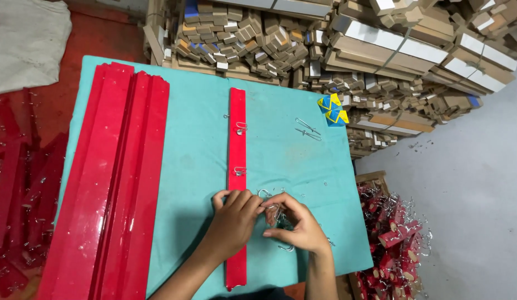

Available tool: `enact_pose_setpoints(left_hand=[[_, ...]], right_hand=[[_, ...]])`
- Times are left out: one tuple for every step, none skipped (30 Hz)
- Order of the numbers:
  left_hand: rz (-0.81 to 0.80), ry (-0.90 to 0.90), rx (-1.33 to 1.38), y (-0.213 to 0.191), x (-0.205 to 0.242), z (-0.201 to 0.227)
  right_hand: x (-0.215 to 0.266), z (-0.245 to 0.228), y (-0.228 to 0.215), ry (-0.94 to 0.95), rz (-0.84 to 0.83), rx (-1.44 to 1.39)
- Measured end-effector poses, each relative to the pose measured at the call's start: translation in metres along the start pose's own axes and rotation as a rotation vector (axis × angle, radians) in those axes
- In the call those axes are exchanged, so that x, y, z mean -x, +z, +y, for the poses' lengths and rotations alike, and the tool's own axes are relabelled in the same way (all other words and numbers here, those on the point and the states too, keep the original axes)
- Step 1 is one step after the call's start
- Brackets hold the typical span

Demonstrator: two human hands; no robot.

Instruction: The person assembles red plastic hangers by inserting metal hooks and nails into pre-drilled holes. They work one hanger at a time, securing each hook with a nail, then place the finished hanger into a cardboard box.

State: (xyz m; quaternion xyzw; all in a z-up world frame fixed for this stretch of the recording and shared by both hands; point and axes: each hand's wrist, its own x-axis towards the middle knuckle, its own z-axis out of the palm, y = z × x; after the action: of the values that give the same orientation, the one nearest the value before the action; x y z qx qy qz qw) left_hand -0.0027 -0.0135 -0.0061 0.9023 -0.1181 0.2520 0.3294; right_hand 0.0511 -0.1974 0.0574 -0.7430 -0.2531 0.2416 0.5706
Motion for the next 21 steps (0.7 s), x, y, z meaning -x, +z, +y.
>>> enact_pose_setpoints(left_hand=[[-0.077, -0.043, 0.119, -0.003, 0.000, 0.002], [-0.155, -0.078, 0.240, -0.005, -0.001, 0.003], [-0.156, -0.076, 0.241, -0.007, -0.003, 0.004], [-0.137, -0.094, 0.243, -0.009, -0.005, 0.005], [-0.118, -0.112, 0.245, -0.011, -0.007, 0.006], [-0.120, -0.111, 0.246, -0.011, -0.007, 0.006], [-0.085, -0.133, 0.205, -0.012, -0.007, 0.006], [-0.050, -0.151, 0.162, -0.013, -0.008, 0.005], [-0.052, -0.146, 0.162, -0.015, -0.008, 0.005], [0.005, -0.126, 0.105, -0.016, -0.010, 0.004], [0.063, -0.106, 0.048, -0.017, -0.011, 0.005], [0.058, -0.095, 0.055, -0.014, -0.010, 0.002], [0.081, -0.098, -0.010, -0.011, -0.009, -0.001], [0.104, -0.107, -0.075, -0.007, -0.006, -0.002], [0.100, -0.102, -0.067, -0.006, -0.005, 0.000], [0.095, -0.108, -0.187, -0.006, -0.006, -0.001], [0.091, -0.114, -0.306, -0.006, -0.006, -0.001], [0.094, -0.107, -0.307, -0.003, -0.004, -0.003], [0.057, -0.125, -0.370, 0.000, -0.003, -0.004], [0.017, -0.147, -0.432, 0.002, 0.000, -0.005], [0.018, -0.142, -0.433, 0.000, 0.001, -0.005]], right_hand=[[-0.002, 0.000, 0.002, -0.037, 0.014, 0.012], [-0.005, 0.000, 0.004, -0.076, 0.035, 0.024], [-0.009, -0.001, 0.006, -0.077, 0.037, 0.024], [-0.012, -0.002, 0.007, -0.064, 0.099, 0.046], [-0.016, -0.002, 0.008, -0.051, 0.162, 0.068], [-0.020, -0.005, 0.008, -0.050, 0.164, 0.068], [-0.023, -0.007, 0.008, -0.056, 0.160, 0.057], [-0.028, -0.009, 0.008, -0.064, 0.160, 0.045], [-0.034, -0.009, 0.007, -0.065, 0.165, 0.044], [-0.040, -0.010, 0.005, -0.069, 0.182, 0.014], [-0.045, -0.010, 0.003, -0.074, 0.199, -0.016], [-0.057, -0.005, -0.003, -0.074, 0.213, -0.014], [-0.068, 0.001, -0.009, -0.123, 0.226, -0.012], [-0.078, 0.006, -0.016, -0.168, 0.233, -0.009], [-0.089, 0.009, -0.021, -0.164, 0.242, -0.006], [-0.104, 0.012, -0.027, -0.173, 0.216, -0.027], [-0.119, 0.014, -0.032, -0.182, 0.190, -0.047], [-0.135, 0.019, -0.038, -0.188, 0.195, -0.046], [-0.151, 0.023, -0.044, -0.205, 0.155, -0.055], [-0.166, 0.028, -0.050, -0.219, 0.113, -0.065], [-0.182, 0.036, -0.054, -0.222, 0.116, -0.065]])
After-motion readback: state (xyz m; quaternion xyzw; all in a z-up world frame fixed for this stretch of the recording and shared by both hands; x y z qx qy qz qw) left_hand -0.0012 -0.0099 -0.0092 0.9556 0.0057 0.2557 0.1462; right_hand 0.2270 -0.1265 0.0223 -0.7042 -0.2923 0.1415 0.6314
